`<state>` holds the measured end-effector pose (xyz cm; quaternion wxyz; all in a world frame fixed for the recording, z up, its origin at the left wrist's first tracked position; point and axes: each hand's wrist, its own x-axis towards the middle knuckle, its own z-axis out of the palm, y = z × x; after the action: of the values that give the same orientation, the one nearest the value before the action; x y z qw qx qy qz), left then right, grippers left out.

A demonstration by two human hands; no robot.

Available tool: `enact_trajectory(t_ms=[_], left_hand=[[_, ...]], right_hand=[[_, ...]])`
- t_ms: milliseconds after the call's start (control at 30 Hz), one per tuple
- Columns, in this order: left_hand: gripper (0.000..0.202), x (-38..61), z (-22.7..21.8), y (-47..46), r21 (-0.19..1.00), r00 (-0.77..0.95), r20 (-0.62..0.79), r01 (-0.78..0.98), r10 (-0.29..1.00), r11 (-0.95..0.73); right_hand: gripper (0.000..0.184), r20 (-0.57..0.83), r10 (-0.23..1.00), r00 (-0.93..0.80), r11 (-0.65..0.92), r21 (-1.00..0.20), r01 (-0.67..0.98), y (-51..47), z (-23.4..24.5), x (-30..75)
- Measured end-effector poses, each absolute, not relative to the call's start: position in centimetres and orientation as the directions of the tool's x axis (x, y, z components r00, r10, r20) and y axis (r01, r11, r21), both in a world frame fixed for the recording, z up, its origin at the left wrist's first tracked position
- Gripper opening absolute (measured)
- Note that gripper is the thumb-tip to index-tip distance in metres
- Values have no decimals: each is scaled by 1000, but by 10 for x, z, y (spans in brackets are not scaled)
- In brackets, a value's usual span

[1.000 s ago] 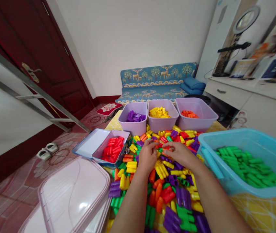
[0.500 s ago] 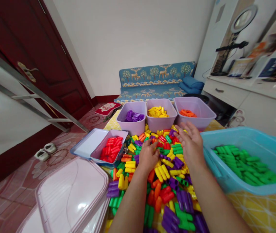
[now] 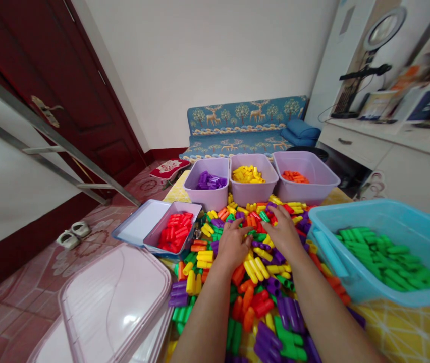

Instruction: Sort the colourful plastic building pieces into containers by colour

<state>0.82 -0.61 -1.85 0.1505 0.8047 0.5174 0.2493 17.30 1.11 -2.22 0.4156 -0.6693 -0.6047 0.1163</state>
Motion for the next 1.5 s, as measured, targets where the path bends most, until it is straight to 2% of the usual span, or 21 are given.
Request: enact_trajectory(t_ms=[133, 233, 367, 500, 633, 733, 833, 933, 1000, 1067, 1100, 1167, 1233, 1300, 1367, 1433, 1500], left_hand=[[33, 9, -19, -5, 514, 309, 223, 768, 924, -381], [41, 9, -22, -4, 540, 270, 214, 769, 939, -344], [54, 9, -25, -2, 573, 251, 202, 753, 947, -322], [58, 9, -25, -2, 596, 256, 229, 726, 939, -343], [52, 9, -22, -3, 599, 240, 266, 718, 934, -355], [37, 9, -22, -3, 593, 218, 257, 733, 941, -332], [23, 10, -23, -3, 592, 184, 216, 756, 959, -279], [21, 11, -24, -3, 580, 154, 205, 777, 967, -247], [20, 12, -25, -3, 575, 148, 208, 781, 967, -243], [20, 12, -25, -3, 582, 142, 214, 776, 966, -243], [20, 11, -25, -3, 586, 143, 218, 772, 966, -246], [20, 11, -25, -3, 595, 148, 224, 762, 963, -255], [20, 10, -25, -3, 602, 152, 228, 754, 962, -262], [20, 10, -25, -3, 611, 143, 225, 750, 964, -254], [20, 11, -25, -3, 621, 131, 217, 746, 967, -240], [20, 11, -24, -3, 635, 124, 208, 737, 970, -230], [23, 12, -23, -2, 659, 103, 215, 719, 971, -222]], right_hand=[[57, 271, 945, 182, 15, -592, 806, 18, -15, 174], [63, 147, 980, 132, -46, -480, 876, 29, -5, 174], [51, 47, 988, 148, -128, -301, 945, 33, 7, 172], [36, 109, 986, 129, -99, -246, 964, 25, 11, 173], [26, 144, 989, 15, 40, -371, 928, 15, 9, 173], [25, 146, 988, -59, 125, -495, 860, 7, 9, 172], [22, 119, 988, -100, 149, -542, 827, 4, 13, 170], [13, 92, 982, -164, 186, -587, 788, 10, 25, 162], [15, 131, 978, -161, 205, -726, 657, 18, 40, 152], [31, 257, 965, -53, 260, -908, 327, 25, 58, 140], [40, 339, 941, -9, 336, -927, 164, 27, 65, 135], [48, 438, 894, 88, 439, -898, 11, 25, 76, 130], [42, 441, 892, 103, 437, -898, 56, 14, 75, 134], [29, 365, 931, 30, 348, -908, 231, -4, 66, 144], [24, 240, 967, -87, 254, -871, 421, -27, 52, 157], [30, 109, 969, -223, 223, -777, 589, -51, 40, 169], [50, 62, 939, -339, 290, -670, 683, -70, 31, 174]])
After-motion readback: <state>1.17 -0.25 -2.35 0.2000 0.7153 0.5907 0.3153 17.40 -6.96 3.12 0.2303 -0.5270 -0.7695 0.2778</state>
